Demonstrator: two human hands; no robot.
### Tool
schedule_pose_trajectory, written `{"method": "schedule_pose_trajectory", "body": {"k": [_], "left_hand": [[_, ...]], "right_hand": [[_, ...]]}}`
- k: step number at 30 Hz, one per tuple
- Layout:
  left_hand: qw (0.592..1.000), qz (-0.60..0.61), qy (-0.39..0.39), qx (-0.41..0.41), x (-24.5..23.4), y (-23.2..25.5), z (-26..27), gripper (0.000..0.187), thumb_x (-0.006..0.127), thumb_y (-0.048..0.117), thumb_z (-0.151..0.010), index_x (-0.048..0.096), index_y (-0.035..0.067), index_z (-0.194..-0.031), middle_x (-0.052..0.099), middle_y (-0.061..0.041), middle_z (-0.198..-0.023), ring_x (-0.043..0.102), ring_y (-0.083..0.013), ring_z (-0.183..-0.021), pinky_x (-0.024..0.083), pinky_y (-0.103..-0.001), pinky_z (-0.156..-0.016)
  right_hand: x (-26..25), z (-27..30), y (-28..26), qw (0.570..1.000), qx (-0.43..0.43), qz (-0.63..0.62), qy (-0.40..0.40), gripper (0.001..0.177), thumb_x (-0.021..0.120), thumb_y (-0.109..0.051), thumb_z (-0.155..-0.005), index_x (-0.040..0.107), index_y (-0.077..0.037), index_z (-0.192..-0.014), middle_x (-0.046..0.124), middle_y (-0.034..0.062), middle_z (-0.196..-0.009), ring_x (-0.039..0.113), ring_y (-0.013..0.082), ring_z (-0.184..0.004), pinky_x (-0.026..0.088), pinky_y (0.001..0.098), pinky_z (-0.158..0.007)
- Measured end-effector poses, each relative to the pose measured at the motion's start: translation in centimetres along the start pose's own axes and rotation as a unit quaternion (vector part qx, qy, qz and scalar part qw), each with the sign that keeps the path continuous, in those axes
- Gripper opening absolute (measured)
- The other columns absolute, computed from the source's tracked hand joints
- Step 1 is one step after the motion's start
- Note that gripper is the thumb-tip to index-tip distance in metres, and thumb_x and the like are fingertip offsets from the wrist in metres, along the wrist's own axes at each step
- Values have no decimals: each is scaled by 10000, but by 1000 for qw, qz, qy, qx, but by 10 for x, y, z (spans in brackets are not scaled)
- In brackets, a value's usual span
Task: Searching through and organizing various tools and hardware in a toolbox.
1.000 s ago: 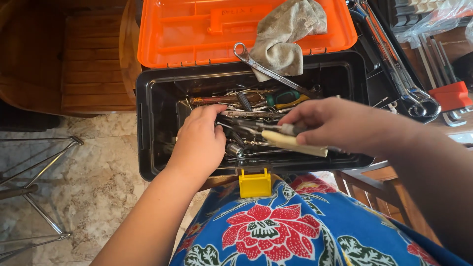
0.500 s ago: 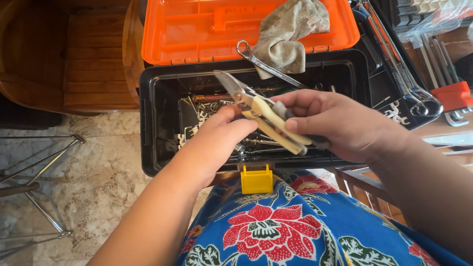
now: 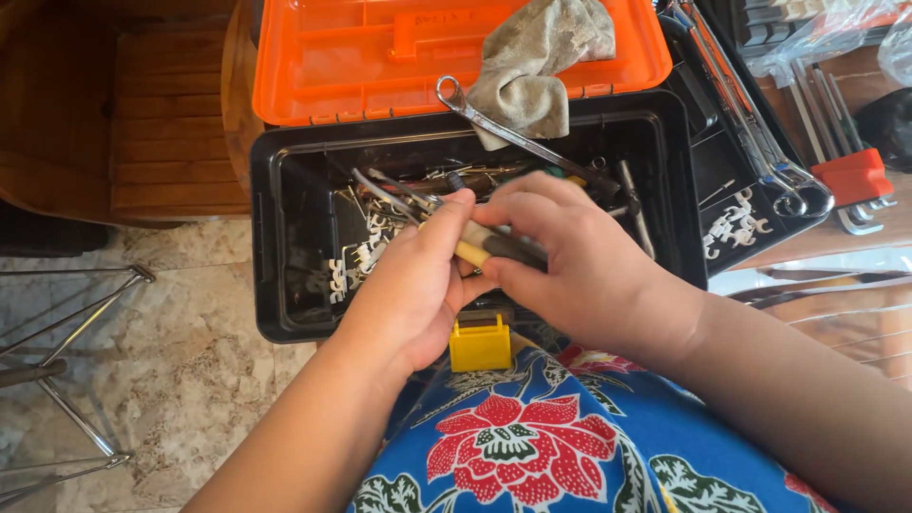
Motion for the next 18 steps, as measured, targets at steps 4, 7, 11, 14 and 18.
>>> {"method": "schedule_pose_trajectory", "body": {"k": [4, 7, 11, 14, 18], "left_hand": [[1000, 26, 14, 1, 11, 5, 5, 299, 587, 360, -1014, 647, 68, -1043, 670, -45, -917, 642, -140, -812, 534, -289, -676], [1000, 16, -15, 15, 25, 10, 8, 337, 582, 378, -994, 635, 53, -1063, 676, -73, -964, 664, -178, -876, 561, -345, -736], [996, -89, 28, 3, 33, 11, 5, 487, 593, 441, -937, 622, 72, -1253, 663, -56, -1175, 614, -153, -1085, 511, -347, -931], [986, -160, 10, 37, 44, 13, 3, 598, 591, 461, -939, 584, 70, -1391, 638, -66, -1301, 558, -152, -1195, 443, -340, -1017], [981, -160, -69, 80, 66, 8, -2, 673, 579, 435, -968, 451, 46, -1502, 584, -106, -1422, 511, -186, -1358, 354, -324, -1142]], "right_hand": [[-7, 8, -14, 973, -187, 105, 90, 520, 797, -151, -811, 608, -46, -1284, 609, 170, -1286, 600, 371, -1190, 497, 420, -1011], [-5, 9, -7, 988, -139, 66, 30, 682, 802, -188, -806, 498, -8, -1389, 533, 224, -1363, 554, 424, -1238, 494, 453, -990], [-13, 11, -3, 999, 3, 30, -11, 728, 717, -137, -789, 442, -92, -1462, 542, 169, -1389, 597, 385, -1213, 537, 409, -935], [-22, 15, 2, 994, 100, 28, -22, 736, 701, -135, -793, 442, -153, -1482, 610, 133, -1303, 652, 339, -1157, 548, 396, -916], [-36, 25, 6, 995, -68, 17, 69, 770, 736, -76, -782, 423, -29, -1484, 590, 208, -1388, 604, 382, -1268, 519, 404, -986]]}}
Point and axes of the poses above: each hand's wrist, its own z-axis away from the middle knuckle, its own x-axis out of the palm, y = z × x, the point moved 4 cm from there along -z, towards the middle knuckle
